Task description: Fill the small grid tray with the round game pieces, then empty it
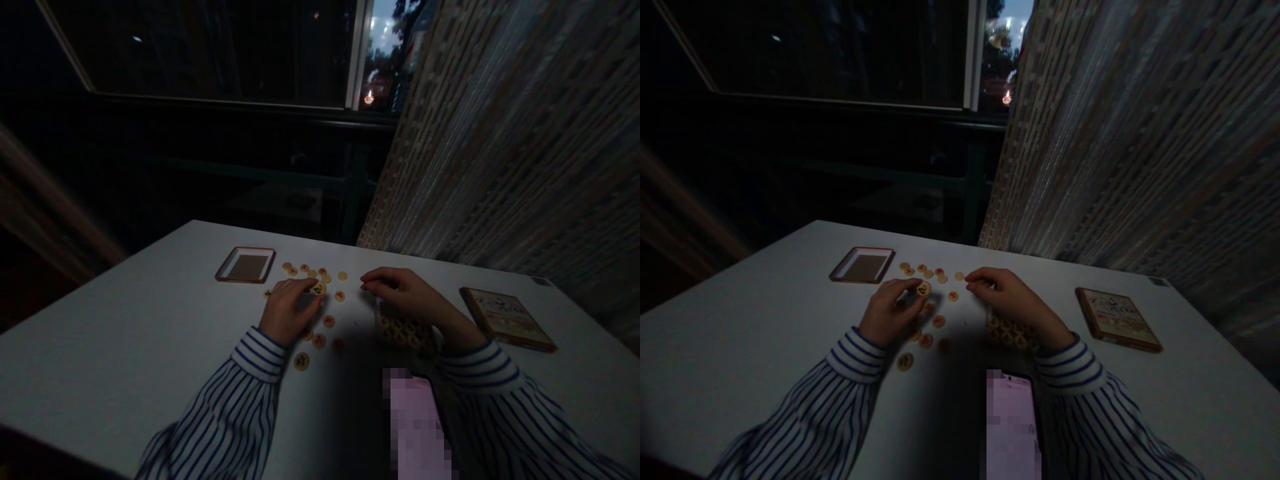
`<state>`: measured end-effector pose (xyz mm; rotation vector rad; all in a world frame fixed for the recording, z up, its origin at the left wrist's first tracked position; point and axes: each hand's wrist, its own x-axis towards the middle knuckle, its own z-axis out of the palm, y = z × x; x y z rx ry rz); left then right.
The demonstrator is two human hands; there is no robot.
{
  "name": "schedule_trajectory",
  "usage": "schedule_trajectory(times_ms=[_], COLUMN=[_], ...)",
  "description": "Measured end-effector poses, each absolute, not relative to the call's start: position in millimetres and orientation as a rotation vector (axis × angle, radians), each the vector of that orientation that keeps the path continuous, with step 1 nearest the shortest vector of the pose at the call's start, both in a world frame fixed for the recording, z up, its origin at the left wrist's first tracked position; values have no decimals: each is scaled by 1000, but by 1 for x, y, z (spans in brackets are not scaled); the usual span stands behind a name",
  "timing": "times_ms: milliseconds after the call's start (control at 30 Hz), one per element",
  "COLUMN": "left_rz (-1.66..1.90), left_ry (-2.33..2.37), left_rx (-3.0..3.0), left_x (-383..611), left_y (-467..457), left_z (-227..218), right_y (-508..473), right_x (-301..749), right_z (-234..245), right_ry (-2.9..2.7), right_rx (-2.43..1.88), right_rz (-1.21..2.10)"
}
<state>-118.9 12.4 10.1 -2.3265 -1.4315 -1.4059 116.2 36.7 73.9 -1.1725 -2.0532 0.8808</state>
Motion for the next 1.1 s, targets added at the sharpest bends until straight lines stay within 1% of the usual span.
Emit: schedule_trajectory(times_ms=[200,433,533,733,1000,1100], left_rz=[-1474,-1553,-1650,-1882,-1924,-1946], left_ry=[-1557,-1659,-1731,-1818,-1679,-1720], left_rx=[-2363,-2354,-2325,-2320,-2582,-2608], left_x=[-116,-113,-108,-89,-56,-42], left_y=[12,11,8,11,30,34], left_z=[7,4,8,23,60,75], right_y=[36,38,35,29,33,35], right_x=[124,129,130,134,142,145], right_z=[70,71,75,86,87,87], right_ry=[-2080,-2065,-2054,-2093,-2050,-2024], right_rx=[-1156,-1128,-1088,-1009,-1014,-1008], right_rz=[828,861,884,777,624,597])
